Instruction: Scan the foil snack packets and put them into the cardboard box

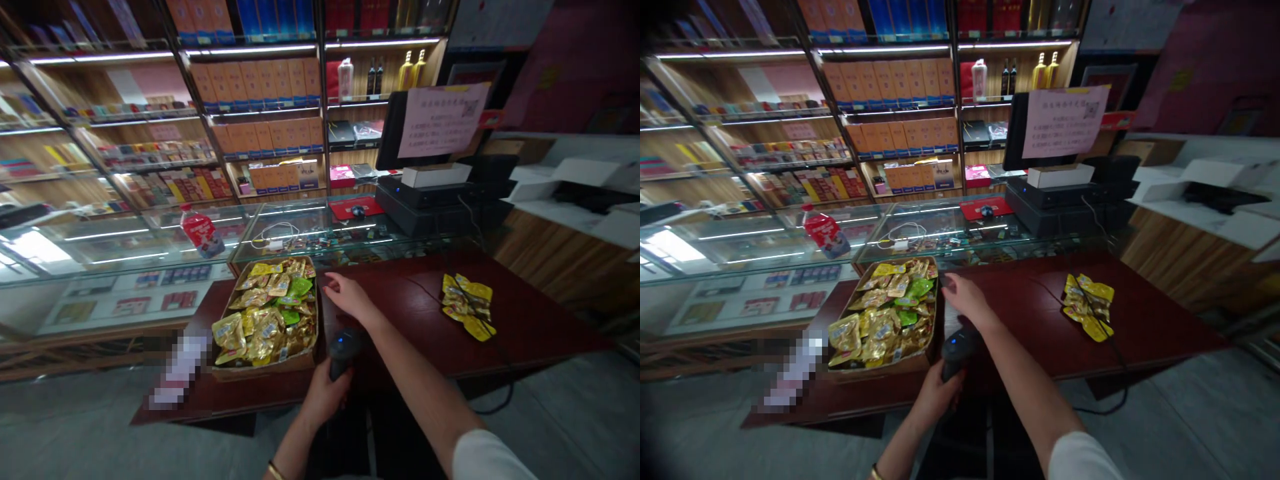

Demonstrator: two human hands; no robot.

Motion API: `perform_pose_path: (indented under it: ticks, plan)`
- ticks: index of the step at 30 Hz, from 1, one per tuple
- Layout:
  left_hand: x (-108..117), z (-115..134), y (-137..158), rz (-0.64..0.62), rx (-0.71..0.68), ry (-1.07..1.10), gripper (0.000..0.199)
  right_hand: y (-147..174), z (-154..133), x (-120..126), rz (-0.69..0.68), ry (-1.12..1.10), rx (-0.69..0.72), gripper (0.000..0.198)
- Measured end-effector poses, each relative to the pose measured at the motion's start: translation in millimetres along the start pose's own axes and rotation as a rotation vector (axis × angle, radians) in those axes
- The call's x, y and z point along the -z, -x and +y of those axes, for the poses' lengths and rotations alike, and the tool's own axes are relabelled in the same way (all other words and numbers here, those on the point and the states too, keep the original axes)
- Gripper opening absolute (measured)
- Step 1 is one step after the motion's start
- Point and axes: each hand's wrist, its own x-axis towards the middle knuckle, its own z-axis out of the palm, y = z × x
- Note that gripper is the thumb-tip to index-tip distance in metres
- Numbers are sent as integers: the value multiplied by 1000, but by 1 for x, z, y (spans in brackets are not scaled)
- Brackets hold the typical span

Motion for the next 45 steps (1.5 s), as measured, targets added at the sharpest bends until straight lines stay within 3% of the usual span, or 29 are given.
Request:
perform_pose_path:
  ticks: [2,4,6,8,10,14,19,21,26,28,35,45]
  plan:
    - [0,1,0,-14,6,-1,42,24,47,18,142,266,-149,55]
    - [1,3,0,-32,18,2,45,49,98,43,292,537,-423,70]
    - [1,6,1,-47,29,7,46,69,144,70,387,712,-599,76]
    - [1,11,2,-52,30,14,47,84,176,92,428,795,-696,76]
    - [1,14,3,-50,18,20,46,94,191,103,436,848,-710,74]
    - [1,16,3,-34,4,25,48,102,179,79,403,882,-492,63]
    - [-1,14,2,-9,13,7,48,110,143,25,331,647,-124,54]
    - [-1,12,1,-3,15,2,48,114,134,15,373,593,-109,55]
    - [0,10,1,-22,3,17,47,121,123,9,561,636,-269,54]
    - [1,10,1,-32,2,24,47,122,124,11,525,561,-246,53]
    - [4,14,2,-40,30,106,49,124,136,20,426,-7,35,42]
    - [7,15,4,-56,-2,153,44,125,133,20,382,-20,131,38]
